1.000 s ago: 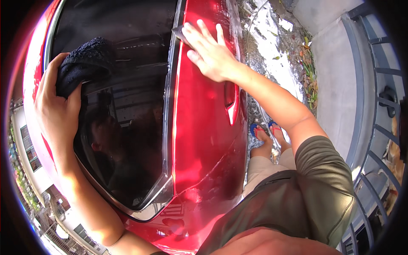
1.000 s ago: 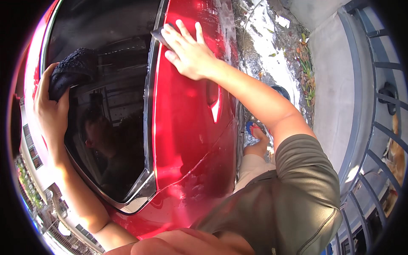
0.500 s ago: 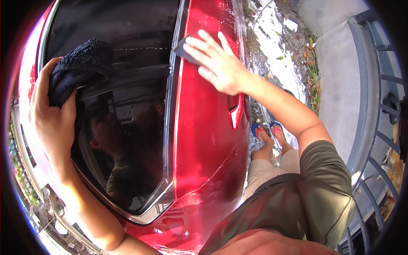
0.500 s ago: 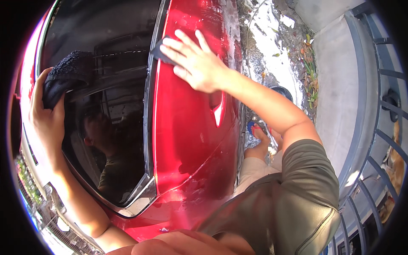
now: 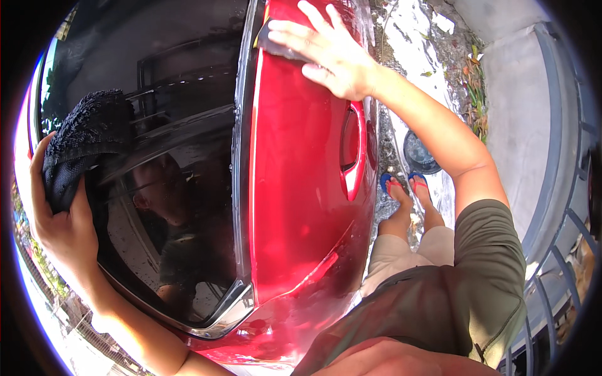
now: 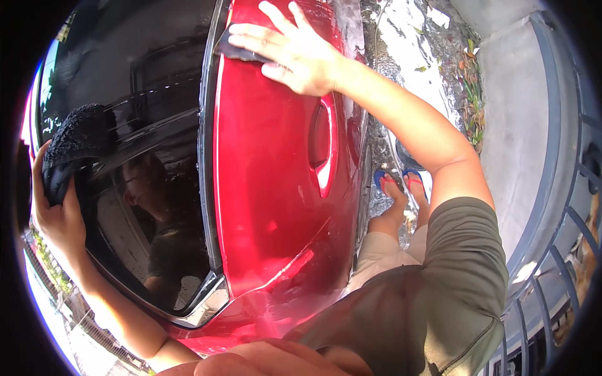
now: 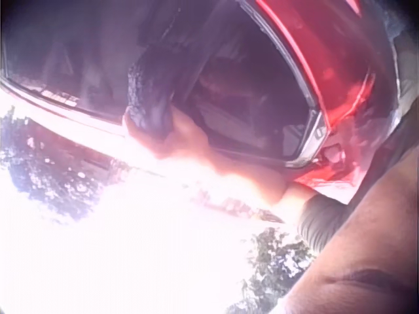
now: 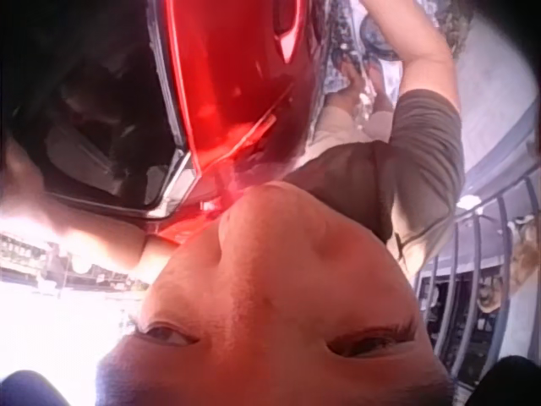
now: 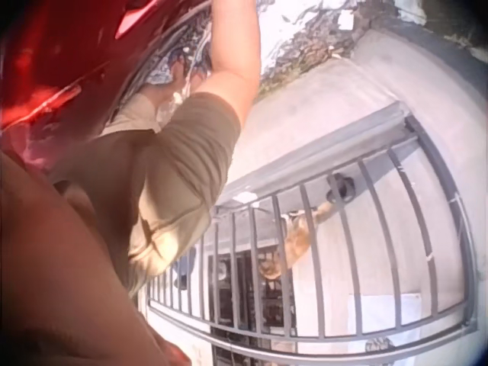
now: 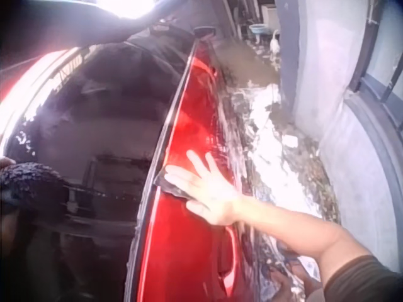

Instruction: The person sands the rear quarter panel and door of a red car using a piece of sandpaper, frequently dipping a cloth and the sandpaper into a bucket of water to wet the surface.

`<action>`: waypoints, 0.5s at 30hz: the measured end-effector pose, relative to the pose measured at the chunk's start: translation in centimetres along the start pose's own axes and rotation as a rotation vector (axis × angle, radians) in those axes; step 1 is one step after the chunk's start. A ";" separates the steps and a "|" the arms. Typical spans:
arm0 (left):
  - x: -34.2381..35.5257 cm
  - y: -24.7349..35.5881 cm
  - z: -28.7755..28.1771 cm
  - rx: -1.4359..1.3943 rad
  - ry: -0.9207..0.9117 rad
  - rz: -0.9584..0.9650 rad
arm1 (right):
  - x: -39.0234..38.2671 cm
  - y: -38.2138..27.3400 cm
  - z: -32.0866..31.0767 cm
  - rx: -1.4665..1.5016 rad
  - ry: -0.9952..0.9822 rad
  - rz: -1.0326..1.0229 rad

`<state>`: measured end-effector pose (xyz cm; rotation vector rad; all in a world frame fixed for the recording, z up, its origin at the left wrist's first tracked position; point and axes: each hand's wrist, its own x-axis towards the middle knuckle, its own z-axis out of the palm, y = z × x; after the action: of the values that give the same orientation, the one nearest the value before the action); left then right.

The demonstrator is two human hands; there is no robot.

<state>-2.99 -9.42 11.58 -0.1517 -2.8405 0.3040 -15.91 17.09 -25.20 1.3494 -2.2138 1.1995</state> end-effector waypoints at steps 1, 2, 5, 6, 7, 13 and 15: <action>0.3 0.0 0.4 -0.008 0.003 0.003 | 0.2 1.8 -0.1 -0.074 0.074 0.000; 0.1 -0.3 0.0 0.025 0.014 0.024 | 0.3 -0.4 0.1 0.052 0.005 0.071; -0.2 -0.5 -0.2 0.038 0.016 0.008 | -2.2 -5.3 0.0 0.229 -0.214 -0.172; -0.3 -0.5 0.0 0.019 0.012 -0.025 | -1.3 -3.6 -0.6 0.024 -0.190 -0.193; -0.1 -0.3 0.2 0.014 0.001 -0.024 | -0.3 -1.5 -0.8 -0.025 -0.123 0.001; -0.4 -0.9 -0.9 0.114 0.000 0.026 | -1.6 -4.6 -2.0 0.105 -0.386 -0.184; -0.1 -1.1 -0.6 0.162 0.010 0.090 | 0.6 -0.1 -1.2 -0.129 -0.100 -0.059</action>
<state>-2.78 -10.37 12.31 -0.2465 -2.7893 0.5483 -16.39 17.66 -24.06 1.4405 -2.2590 0.9713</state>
